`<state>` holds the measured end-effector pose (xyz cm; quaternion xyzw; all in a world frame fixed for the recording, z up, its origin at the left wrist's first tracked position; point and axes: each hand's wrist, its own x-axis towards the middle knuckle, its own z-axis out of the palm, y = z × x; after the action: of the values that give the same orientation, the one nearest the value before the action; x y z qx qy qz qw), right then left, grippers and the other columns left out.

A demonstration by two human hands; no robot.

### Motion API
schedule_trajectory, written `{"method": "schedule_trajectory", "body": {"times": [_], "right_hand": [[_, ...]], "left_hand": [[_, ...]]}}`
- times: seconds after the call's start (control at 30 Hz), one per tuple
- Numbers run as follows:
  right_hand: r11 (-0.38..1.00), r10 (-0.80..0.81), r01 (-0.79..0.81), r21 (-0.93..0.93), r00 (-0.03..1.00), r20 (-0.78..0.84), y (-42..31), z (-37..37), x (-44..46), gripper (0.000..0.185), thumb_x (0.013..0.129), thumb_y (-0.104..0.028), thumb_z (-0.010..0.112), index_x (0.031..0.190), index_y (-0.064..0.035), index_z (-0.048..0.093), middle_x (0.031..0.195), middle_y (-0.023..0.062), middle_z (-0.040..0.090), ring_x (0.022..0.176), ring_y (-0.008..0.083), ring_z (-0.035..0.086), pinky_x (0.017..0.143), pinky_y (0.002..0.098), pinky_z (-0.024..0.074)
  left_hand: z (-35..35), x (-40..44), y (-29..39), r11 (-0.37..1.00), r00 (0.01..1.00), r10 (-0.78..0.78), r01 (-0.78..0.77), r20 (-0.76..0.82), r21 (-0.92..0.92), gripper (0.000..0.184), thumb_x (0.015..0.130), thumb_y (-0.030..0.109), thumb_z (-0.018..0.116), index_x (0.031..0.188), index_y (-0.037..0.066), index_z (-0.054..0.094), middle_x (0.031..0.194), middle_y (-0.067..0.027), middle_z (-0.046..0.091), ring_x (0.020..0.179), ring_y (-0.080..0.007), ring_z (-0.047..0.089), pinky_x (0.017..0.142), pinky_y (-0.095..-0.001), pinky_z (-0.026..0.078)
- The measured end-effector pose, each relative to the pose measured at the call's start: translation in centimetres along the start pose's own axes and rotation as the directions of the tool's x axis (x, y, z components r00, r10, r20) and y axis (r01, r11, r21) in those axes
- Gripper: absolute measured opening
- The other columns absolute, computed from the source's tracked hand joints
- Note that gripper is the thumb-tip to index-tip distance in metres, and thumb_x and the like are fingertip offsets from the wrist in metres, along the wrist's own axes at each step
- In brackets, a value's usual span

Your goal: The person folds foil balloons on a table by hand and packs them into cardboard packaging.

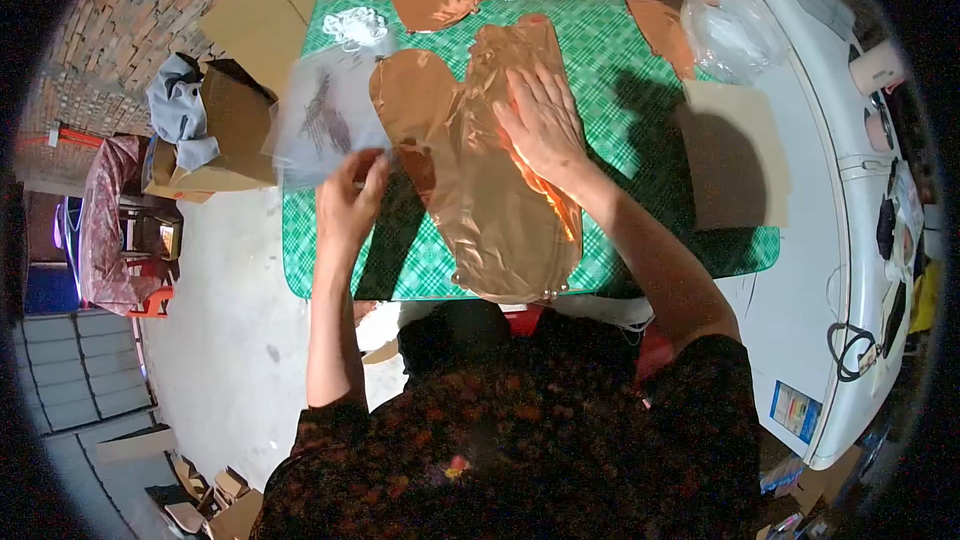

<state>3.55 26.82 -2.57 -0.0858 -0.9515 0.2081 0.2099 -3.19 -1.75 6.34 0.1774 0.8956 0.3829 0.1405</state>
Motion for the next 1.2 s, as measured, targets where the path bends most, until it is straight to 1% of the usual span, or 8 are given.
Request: {"method": "schedule_trajectory", "body": {"times": [0.1, 0.33, 0.57, 0.77, 0.87, 1.0, 1.1, 1.2], "right_hand": [[1.000, 0.008, -0.008, -0.019, 1.000, 0.020, -0.3, -0.3, 0.1, 0.064, 0.106, -0.043, 0.049, 0.153, 0.0008, 0.044, 0.160, 0.0180, 0.044, 0.155, 0.0365, 0.027, 0.128, 0.0494, 0.0167], [0.999, -0.021, 0.021, -0.038, 1.000, 0.002, 0.1, 0.3, 0.2, 0.067, 0.104, -0.043, 0.051, 0.154, 0.0003, 0.043, 0.161, 0.0171, 0.044, 0.156, 0.0361, 0.026, 0.129, 0.0491, 0.0151], [0.999, 0.006, -0.006, -0.036, 1.000, 0.010, -0.3, 0.0, 0.1, 0.064, 0.103, -0.038, 0.051, 0.154, -0.0001, 0.044, 0.161, 0.0173, 0.044, 0.155, 0.0373, 0.027, 0.129, 0.0503, 0.0158], [0.999, -0.012, 0.011, -0.037, 1.000, -0.016, -0.2, 0.4, 0.0, 0.061, 0.103, -0.035, 0.050, 0.152, 0.0011, 0.045, 0.160, 0.0199, 0.044, 0.154, 0.0385, 0.029, 0.128, 0.0513, 0.0174], [0.999, -0.009, 0.009, -0.032, 1.000, -0.020, -0.1, 0.5, 0.0, 0.061, 0.102, -0.034, 0.051, 0.152, 0.0008, 0.045, 0.160, 0.0199, 0.045, 0.154, 0.0385, 0.030, 0.128, 0.0514, 0.0177], [1.000, -0.017, 0.017, -0.026, 1.000, -0.025, -0.1, 0.7, 0.0, 0.061, 0.102, -0.032, 0.052, 0.152, 0.0013, 0.045, 0.160, 0.0196, 0.045, 0.154, 0.0386, 0.030, 0.129, 0.0512, 0.0168], [0.997, -0.018, 0.017, -0.071, 1.000, -0.012, -0.1, 0.6, 0.0, 0.061, 0.102, -0.032, 0.052, 0.152, 0.0015, 0.045, 0.160, 0.0198, 0.044, 0.154, 0.0385, 0.029, 0.129, 0.0511, 0.0164], [0.996, -0.037, 0.035, -0.076, 0.999, -0.026, -0.2, 0.6, -0.1, 0.061, 0.103, -0.033, 0.052, 0.153, 0.0012, 0.044, 0.160, 0.0201, 0.044, 0.154, 0.0381, 0.029, 0.129, 0.0511, 0.0164]], "left_hand": [[1.8, -4.0, -2.2, 0.865, 0.995, 0.044, 0.008, 0.091, -0.501, 0.060, 0.104, 0.024, 0.065, 0.153, -0.005, 0.046, 0.154, -0.0227, 0.054, 0.139, -0.0274, 0.055, 0.115, -0.0371, 0.043], [3.3, -4.5, 0.3, 0.462, 0.980, -0.083, 0.199, 0.181, -0.864, 0.071, 0.104, 0.017, 0.063, 0.158, -0.012, 0.028, 0.147, -0.0212, 0.053, 0.132, -0.0314, 0.059, 0.117, -0.0427, 0.044], [3.7, -2.2, 0.0, 0.499, 0.946, -0.099, 0.316, 0.309, -0.807, 0.058, 0.105, 0.018, 0.061, 0.150, -0.011, 0.040, 0.124, -0.0180, 0.065, 0.097, -0.0263, 0.071, 0.082, -0.0368, 0.057], [3.1, -0.2, 1.8, 0.636, 0.873, -0.109, 0.429, 0.476, -0.642, 0.025, 0.104, 0.029, 0.066, 0.110, 0.005, 0.062, 0.075, 0.0002, 0.062, 0.064, -0.0106, 0.057, 0.061, -0.0253, 0.043], [4.2, 0.7, 2.6, 0.757, 0.963, -0.051, 0.209, 0.263, -0.619, 0.024, 0.104, 0.031, 0.067, 0.093, 0.010, 0.060, 0.069, 0.0066, 0.055, 0.060, -0.0063, 0.048, 0.059, -0.0242, 0.038], [5.3, 2.7, 0.4, 0.747, 0.978, 0.119, 0.027, 0.174, -0.664, 0.022, 0.102, 0.027, 0.065, 0.113, 0.008, 0.065, 0.087, 0.0006, 0.069, 0.074, -0.0073, 0.062, 0.070, -0.0263, 0.050], [6.5, 1.9, 2.0, 0.638, 0.986, 0.089, 0.054, 0.143, -0.768, 0.052, 0.101, 0.030, 0.063, 0.145, 0.009, 0.045, 0.121, -0.0078, 0.066, 0.108, -0.0151, 0.062, 0.093, -0.0321, 0.049], [7.8, 2.3, 2.1, 0.507, 0.976, 0.176, 0.020, 0.127, -0.862, 0.085, 0.099, 0.035, 0.062, 0.166, 0.011, 0.015, 0.155, -0.0144, 0.047, 0.144, -0.0240, 0.045, 0.118, -0.0386, 0.037]]}}
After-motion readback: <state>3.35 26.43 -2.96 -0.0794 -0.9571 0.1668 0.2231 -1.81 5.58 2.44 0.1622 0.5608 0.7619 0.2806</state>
